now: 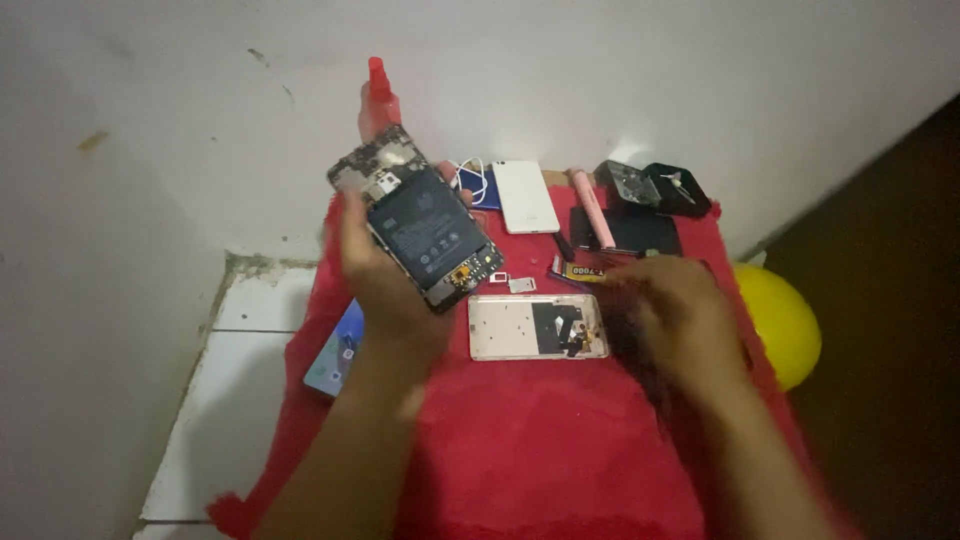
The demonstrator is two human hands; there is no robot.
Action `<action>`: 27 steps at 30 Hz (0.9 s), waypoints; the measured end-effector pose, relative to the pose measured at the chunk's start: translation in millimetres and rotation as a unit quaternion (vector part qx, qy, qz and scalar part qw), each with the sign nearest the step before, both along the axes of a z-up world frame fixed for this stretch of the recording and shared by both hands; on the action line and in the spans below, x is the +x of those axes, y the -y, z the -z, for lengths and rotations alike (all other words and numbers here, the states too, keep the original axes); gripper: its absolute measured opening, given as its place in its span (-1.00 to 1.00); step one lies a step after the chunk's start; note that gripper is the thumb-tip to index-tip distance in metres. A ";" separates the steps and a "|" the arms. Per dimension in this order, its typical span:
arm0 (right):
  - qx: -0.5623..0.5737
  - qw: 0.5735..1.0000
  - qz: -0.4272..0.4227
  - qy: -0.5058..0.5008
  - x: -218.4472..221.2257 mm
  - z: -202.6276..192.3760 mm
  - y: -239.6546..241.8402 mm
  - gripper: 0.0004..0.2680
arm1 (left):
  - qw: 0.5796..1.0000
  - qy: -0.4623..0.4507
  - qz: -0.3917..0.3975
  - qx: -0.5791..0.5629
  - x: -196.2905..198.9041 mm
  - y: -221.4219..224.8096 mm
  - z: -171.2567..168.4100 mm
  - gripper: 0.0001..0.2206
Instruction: Using a small tool to pry and manipulate internal components of a disassembled smartphone on a workspace.
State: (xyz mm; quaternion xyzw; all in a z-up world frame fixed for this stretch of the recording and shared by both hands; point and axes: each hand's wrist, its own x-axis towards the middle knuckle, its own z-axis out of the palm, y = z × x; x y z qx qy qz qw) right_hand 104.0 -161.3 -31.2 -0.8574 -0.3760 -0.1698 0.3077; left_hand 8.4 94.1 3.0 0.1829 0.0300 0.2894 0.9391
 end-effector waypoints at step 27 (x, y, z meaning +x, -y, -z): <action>0.261 0.806 -0.052 -0.529 -8.1 -37.0 32.6 -0.45 | 0.990 -0.124 0.074 -0.006 -8.4 39.7 -25.4 -0.38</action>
